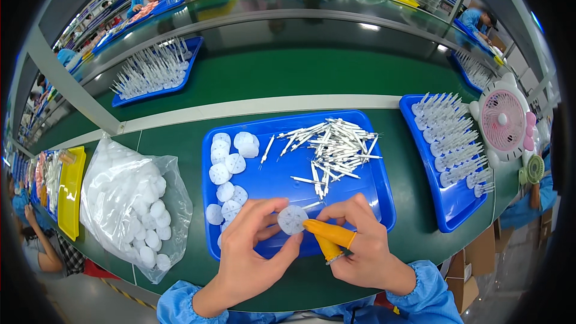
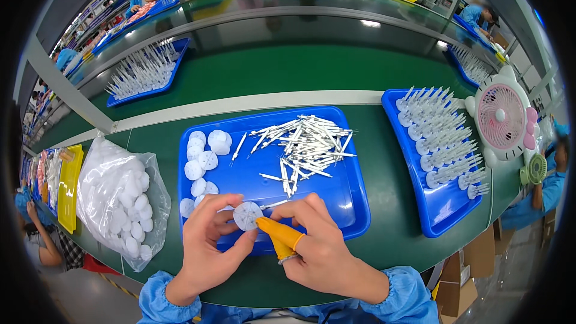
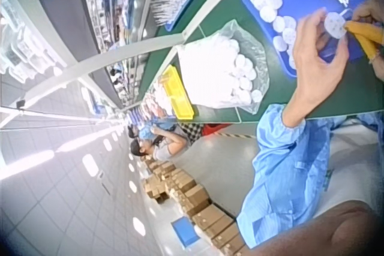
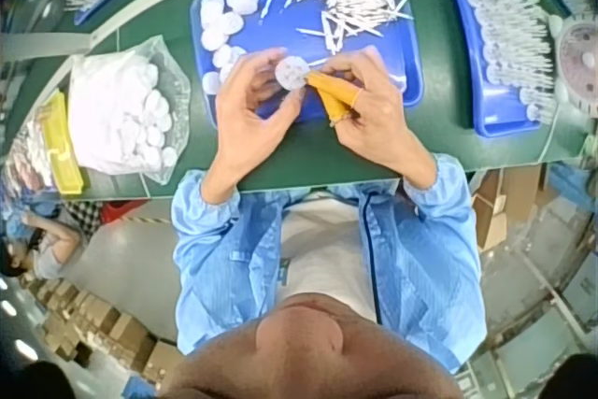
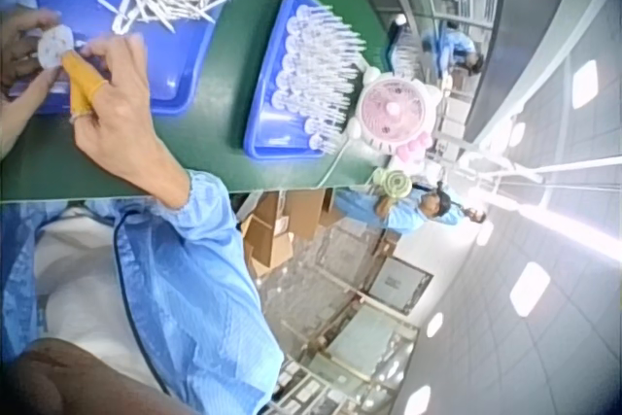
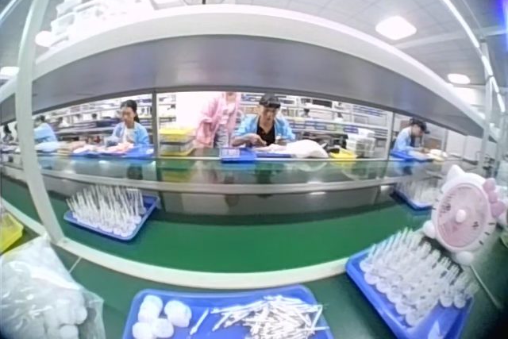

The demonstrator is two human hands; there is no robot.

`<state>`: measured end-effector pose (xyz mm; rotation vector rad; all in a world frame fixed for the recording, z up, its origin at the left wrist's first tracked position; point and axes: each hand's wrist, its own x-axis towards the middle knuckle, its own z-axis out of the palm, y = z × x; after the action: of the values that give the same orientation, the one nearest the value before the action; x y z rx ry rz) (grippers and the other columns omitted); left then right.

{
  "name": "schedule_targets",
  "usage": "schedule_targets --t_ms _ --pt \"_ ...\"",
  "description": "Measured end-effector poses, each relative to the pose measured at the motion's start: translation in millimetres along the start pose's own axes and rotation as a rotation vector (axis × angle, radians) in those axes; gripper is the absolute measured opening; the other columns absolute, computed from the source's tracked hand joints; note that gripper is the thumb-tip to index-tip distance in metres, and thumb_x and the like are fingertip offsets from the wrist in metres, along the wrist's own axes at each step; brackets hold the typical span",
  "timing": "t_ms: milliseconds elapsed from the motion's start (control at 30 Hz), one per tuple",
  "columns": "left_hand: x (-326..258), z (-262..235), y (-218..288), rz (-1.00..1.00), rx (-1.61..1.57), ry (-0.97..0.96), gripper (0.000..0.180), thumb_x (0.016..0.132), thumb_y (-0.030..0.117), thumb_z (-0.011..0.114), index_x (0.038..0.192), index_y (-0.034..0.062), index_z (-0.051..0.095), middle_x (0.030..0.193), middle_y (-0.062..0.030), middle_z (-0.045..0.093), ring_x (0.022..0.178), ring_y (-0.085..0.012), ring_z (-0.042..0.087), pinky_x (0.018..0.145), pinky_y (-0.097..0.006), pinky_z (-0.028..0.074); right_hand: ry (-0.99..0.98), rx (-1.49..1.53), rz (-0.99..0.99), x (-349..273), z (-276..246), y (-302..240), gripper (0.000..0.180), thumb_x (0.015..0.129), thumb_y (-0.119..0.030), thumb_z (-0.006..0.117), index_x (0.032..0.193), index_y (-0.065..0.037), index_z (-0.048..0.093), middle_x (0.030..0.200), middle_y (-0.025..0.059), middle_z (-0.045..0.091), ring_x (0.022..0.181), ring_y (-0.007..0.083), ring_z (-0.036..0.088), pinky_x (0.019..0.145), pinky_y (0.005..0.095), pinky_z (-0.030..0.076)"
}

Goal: The person inserts thin white rods into small white circular bases using a yellow tool. They pick up a base, insert a rod, and place the assembled unit into a blue tray. The process is repeated continuously with components from a nearby pile.

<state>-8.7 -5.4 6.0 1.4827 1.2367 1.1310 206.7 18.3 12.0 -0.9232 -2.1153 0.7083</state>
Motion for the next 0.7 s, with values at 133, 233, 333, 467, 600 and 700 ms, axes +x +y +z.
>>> schedule_targets --t_ms 133,233,333,467,600,700 --pt "-1.1 0.1 -0.6 -0.007 0.029 -0.008 0.054 0.087 -0.017 0.073 0.137 -0.004 0.058 0.125 -0.0112 0.055 0.122 -0.0283 0.07 0.1 -0.035 0.063 0.027 0.022 0.002 4.3 4.7 -4.6 0.053 0.06 0.009 0.071 0.113 0.005 0.079 0.118 0.0127 0.063 0.093 0.0305 0.056 0.075 0.0383 0.052" --pt "-1.6 -0.3 -0.4 -0.013 0.03 -0.011 0.055 0.086 -0.016 0.074 0.137 -0.0038 0.058 0.128 -0.0119 0.056 0.122 -0.0283 0.07 0.1 -0.035 0.062 -0.011 0.027 -0.047 -0.2 4.1 -3.4 0.054 0.06 0.008 0.071 0.113 0.005 0.078 0.117 0.0128 0.063 0.092 0.0306 0.056 0.074 0.038 0.051" --pt "-1.3 0.2 -1.9 -0.002 0.047 -0.012 0.056 0.085 -0.017 0.075 0.136 -0.0036 0.058 0.129 -0.0125 0.057 0.123 -0.0283 0.07 0.1 -0.035 0.062 0.0 0.014 -0.035 -1.2 4.3 -2.4 0.054 0.059 0.008 0.071 0.113 0.006 0.078 0.116 0.0134 0.064 0.092 0.0307 0.056 0.074 0.0381 0.05" --pt "-1.8 0.3 -1.4 0.001 0.057 -0.007 0.056 0.084 -0.016 0.075 0.136 -0.0033 0.058 0.129 -0.0128 0.058 0.122 -0.0279 0.071 0.099 -0.035 0.063 0.023 -0.024 -0.02 -3.1 1.5 -0.6 0.054 0.059 0.007 0.071 0.112 0.007 0.078 0.114 0.0138 0.064 0.091 0.0303 0.056 0.074 0.0383 0.049" --pt "-1.3 1.0 -0.8 0.018 0.072 -0.029 0.056 0.085 -0.014 0.077 0.136 -0.0031 0.058 0.128 -0.0128 0.059 0.122 -0.0267 0.071 0.099 -0.035 0.063 0.055 -0.016 -0.035 -2.5 2.5 -2.3 0.052 0.06 0.007 0.07 0.111 0.007 0.078 0.114 0.0138 0.064 0.09 0.0299 0.055 0.075 0.0383 0.049" --pt "-1.5 1.1 -0.3 0.034 0.089 -0.039 0.056 0.084 -0.013 0.078 0.136 -0.003 0.058 0.127 -0.0128 0.06 0.121 -0.026 0.071 0.098 -0.035 0.062 0.024 -0.021 -0.065 3.8 3.1 -1.3 0.051 0.06 0.008 0.07 0.111 0.007 0.078 0.115 0.0142 0.063 0.091 0.0301 0.055 0.075 0.0383 0.049"
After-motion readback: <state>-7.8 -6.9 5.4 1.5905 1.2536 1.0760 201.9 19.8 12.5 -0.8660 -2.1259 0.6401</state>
